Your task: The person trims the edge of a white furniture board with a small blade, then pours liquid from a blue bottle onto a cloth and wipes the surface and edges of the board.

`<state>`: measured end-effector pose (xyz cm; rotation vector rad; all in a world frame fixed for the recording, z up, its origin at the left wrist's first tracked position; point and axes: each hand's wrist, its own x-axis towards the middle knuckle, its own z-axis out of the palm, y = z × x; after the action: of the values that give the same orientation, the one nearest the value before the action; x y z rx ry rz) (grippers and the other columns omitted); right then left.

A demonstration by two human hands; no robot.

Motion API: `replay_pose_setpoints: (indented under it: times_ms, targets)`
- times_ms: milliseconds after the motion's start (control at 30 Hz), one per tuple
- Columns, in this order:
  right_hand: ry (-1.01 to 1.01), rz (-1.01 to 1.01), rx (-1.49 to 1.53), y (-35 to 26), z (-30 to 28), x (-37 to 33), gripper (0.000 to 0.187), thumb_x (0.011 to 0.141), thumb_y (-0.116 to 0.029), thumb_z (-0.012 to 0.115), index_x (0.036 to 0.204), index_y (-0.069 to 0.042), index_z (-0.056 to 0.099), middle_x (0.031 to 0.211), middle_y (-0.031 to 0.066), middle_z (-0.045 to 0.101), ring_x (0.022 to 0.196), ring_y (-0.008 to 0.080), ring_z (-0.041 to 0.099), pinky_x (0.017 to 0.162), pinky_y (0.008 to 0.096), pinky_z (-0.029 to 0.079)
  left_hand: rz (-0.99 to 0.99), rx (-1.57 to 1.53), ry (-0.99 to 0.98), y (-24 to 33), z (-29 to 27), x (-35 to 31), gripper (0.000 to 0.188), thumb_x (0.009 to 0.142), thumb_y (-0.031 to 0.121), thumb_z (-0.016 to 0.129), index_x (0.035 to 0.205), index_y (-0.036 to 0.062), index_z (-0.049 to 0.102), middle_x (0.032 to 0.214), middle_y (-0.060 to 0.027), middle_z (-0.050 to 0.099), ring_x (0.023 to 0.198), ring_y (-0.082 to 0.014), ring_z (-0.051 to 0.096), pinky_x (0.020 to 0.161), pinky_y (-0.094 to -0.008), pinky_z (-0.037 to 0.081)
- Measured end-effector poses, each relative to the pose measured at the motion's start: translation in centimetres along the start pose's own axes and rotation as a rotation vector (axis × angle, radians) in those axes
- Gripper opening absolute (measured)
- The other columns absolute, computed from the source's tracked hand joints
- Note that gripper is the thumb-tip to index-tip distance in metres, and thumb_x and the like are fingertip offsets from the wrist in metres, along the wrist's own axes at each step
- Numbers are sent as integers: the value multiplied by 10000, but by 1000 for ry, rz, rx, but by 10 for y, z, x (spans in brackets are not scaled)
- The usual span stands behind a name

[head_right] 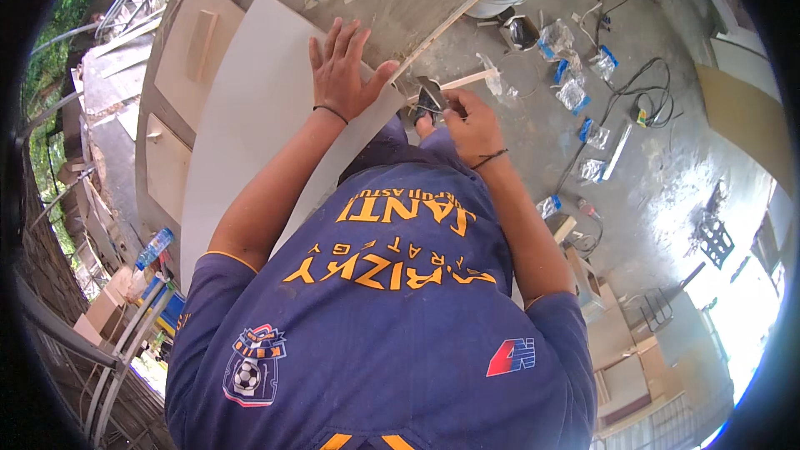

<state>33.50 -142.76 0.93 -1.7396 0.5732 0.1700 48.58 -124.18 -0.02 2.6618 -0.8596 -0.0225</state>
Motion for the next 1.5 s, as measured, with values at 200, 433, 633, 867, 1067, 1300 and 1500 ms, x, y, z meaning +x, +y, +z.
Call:
replay_pose_setpoints:
  times_ms: [200,433,633,867,1067,1300,1500]
  targets:
    - [22,-234,-337,-42,9,-2,184,766,-50,602,938,-24,660,785,144,586,699,298,609,622,369,481,-23,9,-14,1,0,0,756,777,684,553,1234,82,538,1352,-76,469,1386,-286,253,1118,-551,64]
    - [-62,-322,-442,-53,16,-1,177,767,-59,607,930,-26,667,781,144,580,689,307,608,618,387,480,-25,-40,-21,2,-4,-1,730,712,731,583,1073,100,650,1322,-52,499,1382,-261,254,1121,-549,51]
    - [-94,-277,-432,-57,19,-2,186,759,-63,609,931,-27,669,791,148,588,694,312,617,627,391,488,-16,-30,-17,3,-4,-1,730,652,759,609,1013,129,680,1294,-29,514,1377,-243,253,1122,-558,47]
    - [-140,-269,-537,-55,15,2,206,763,-92,593,947,-54,678,811,153,595,723,339,611,645,428,486,-14,-17,-34,2,-3,-2,784,621,791,600,1059,145,671,1318,-20,488,1389,-231,225,1121,-567,25]
    - [-115,-311,-675,-63,19,-2,205,775,-104,580,947,-73,686,811,154,575,742,360,601,652,444,482,23,-22,-83,-1,-4,-2,901,583,844,568,1133,135,637,1362,-12,452,1405,-223,191,1111,-587,-19]
    - [-94,-360,-620,-55,21,1,196,778,-94,572,941,-62,677,792,160,560,719,367,590,631,458,473,12,12,-155,1,-8,0,971,574,859,552,1214,131,597,1392,16,432,1416,-208,163,1110,-579,-40]
    - [-59,-373,-589,-53,22,0,175,774,-102,578,916,-70,676,777,160,558,714,369,587,617,458,466,2,14,-165,1,-7,2,1012,565,858,557,1265,128,558,1410,20,420,1422,-197,147,1111,-571,-51]
